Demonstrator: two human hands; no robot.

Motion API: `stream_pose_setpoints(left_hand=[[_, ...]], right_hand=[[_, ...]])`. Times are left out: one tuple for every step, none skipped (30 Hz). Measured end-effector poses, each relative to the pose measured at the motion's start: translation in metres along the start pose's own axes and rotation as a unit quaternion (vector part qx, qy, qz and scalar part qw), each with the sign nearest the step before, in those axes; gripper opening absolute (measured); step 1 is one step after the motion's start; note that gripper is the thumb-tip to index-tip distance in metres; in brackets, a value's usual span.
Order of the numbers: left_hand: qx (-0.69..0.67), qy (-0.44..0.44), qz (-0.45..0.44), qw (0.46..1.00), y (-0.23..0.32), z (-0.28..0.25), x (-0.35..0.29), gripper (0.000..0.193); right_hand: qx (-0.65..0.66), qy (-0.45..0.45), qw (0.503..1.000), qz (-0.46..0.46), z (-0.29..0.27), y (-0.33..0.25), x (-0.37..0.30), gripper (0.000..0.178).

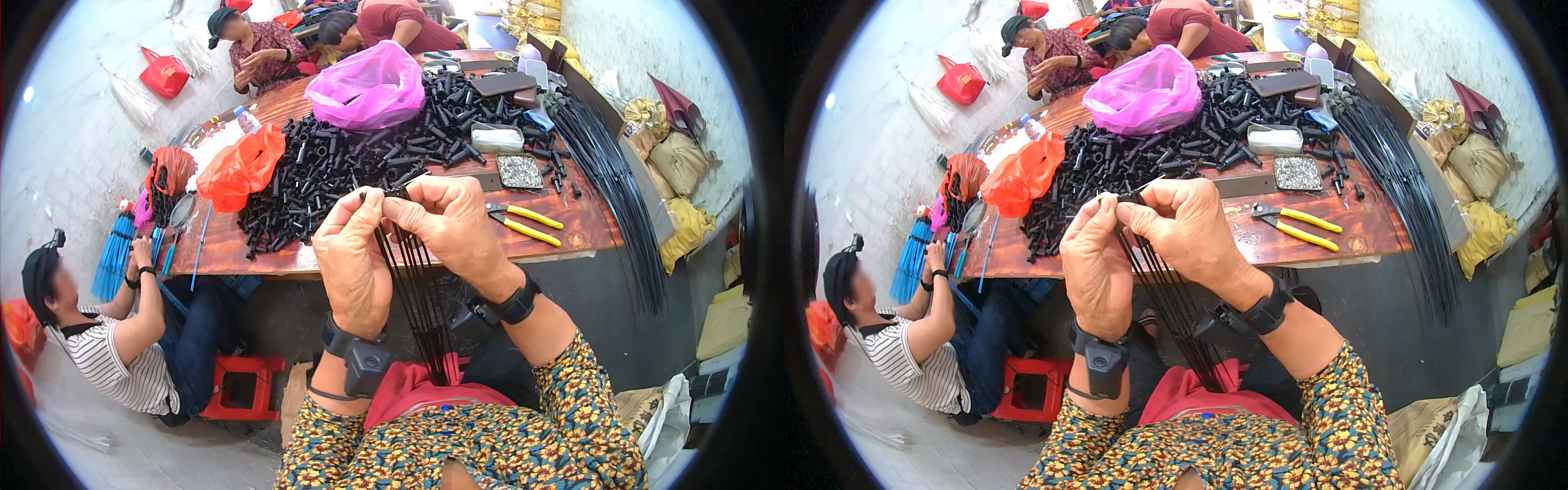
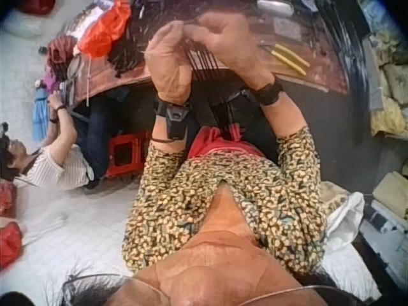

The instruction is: The recorder is assembling umbrella rib components, inserting thin rods into a center cap and securing them with pliers.

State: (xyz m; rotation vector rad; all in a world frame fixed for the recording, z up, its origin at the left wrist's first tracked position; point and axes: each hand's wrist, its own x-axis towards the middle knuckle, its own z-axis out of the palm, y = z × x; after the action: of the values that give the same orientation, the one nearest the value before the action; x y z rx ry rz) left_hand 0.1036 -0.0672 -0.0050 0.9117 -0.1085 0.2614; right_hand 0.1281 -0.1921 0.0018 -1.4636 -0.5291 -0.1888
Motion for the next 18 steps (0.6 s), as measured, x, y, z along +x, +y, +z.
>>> stream_pose_setpoints(left_hand=[[0.007, 0.017, 0.021, 1.0, -0.002, 0.001, -0.001, 0.011], [0.009, 0.017, 0.023, 1.0, -0.004, 0.001, 0.0, 0.009], [0.011, 0.016, 0.021, 1.0, -0.003, 0.004, 0.0, 0.009], [0.001, 0.026, 0.014, 1.0, -0.001, 0.007, -0.001, 0.009], [-0.009, 0.036, 0.007, 0.999, 0.0, 0.009, -0.002, 0.008], [-0.018, 0.023, -0.003, 1.0, 0.0, 0.007, 0.0, 0.008], [-0.017, 0.023, -0.007, 1.0, 0.0, 0.006, 0.001, 0.008], [-0.017, 0.008, -0.014, 1.0, -0.001, 0.005, 0.003, 0.008], [-0.017, -0.008, -0.022, 1.0, -0.001, 0.004, 0.004, 0.008], [-0.005, -0.017, -0.019, 1.0, -0.004, 0.002, 0.005, 0.008], [-0.004, -0.017, -0.02, 1.0, -0.004, 0.002, 0.004, 0.008], [-0.007, -0.007, -0.017, 1.0, -0.004, 0.004, 0.003, 0.008], [-0.009, 0.005, -0.012, 1.0, -0.004, 0.003, 0.001, 0.007], [-0.008, 0.006, -0.012, 1.0, -0.005, 0.003, 0.002, 0.007], [0.002, 0.019, 0.012, 1.0, -0.009, 0.003, 0.003, 0.006], [0.012, 0.031, 0.035, 0.999, -0.011, 0.003, 0.003, 0.005], [0.012, 0.032, 0.034, 0.999, -0.012, 0.006, 0.003, 0.005], [0.006, 0.035, 0.036, 0.999, -0.012, 0.009, 0.002, 0.005]], right_hand=[[0.001, 0.003, 1.0, 0.001, 0.0, -0.001, -0.001, 0.023], [-0.011, 0.011, 1.0, -0.002, -0.001, -0.002, -0.002, 0.024], [-0.024, 0.018, 1.0, -0.006, -0.001, -0.001, -0.003, 0.024], [-0.022, 0.019, 1.0, -0.003, -0.003, 0.001, -0.002, 0.024], [0.045, -0.023, 0.999, 0.011, -0.007, 0.004, 0.001, 0.023], [0.113, -0.064, 0.991, 0.024, -0.011, 0.006, 0.005, 0.023], [0.166, -0.097, 0.981, 0.039, -0.015, 0.009, 0.007, 0.021], [0.194, -0.115, 0.973, 0.044, -0.017, 0.015, 0.011, 0.021], [0.222, -0.132, 0.965, 0.049, -0.019, 0.019, 0.013, 0.022], [0.223, -0.131, 0.965, 0.049, -0.019, 0.019, 0.013, 0.022], [0.217, -0.133, 0.966, 0.051, -0.019, 0.019, 0.013, 0.022], [0.21, -0.135, 0.967, 0.053, -0.02, 0.019, 0.013, 0.023], [0.212, -0.136, 0.966, 0.054, -0.018, 0.017, 0.012, 0.023], [0.168, -0.111, 0.978, 0.05, -0.015, 0.013, 0.009, 0.024], [0.123, -0.086, 0.988, 0.046, -0.013, 0.009, 0.006, 0.024], [0.123, -0.086, 0.987, 0.046, -0.009, 0.006, 0.002, 0.024], [0.043, -0.034, 0.998, 0.033, -0.005, 0.002, -0.003, 0.023], [-0.038, 0.019, 0.999, 0.019, -0.003, 0.002, -0.006, 0.022]])
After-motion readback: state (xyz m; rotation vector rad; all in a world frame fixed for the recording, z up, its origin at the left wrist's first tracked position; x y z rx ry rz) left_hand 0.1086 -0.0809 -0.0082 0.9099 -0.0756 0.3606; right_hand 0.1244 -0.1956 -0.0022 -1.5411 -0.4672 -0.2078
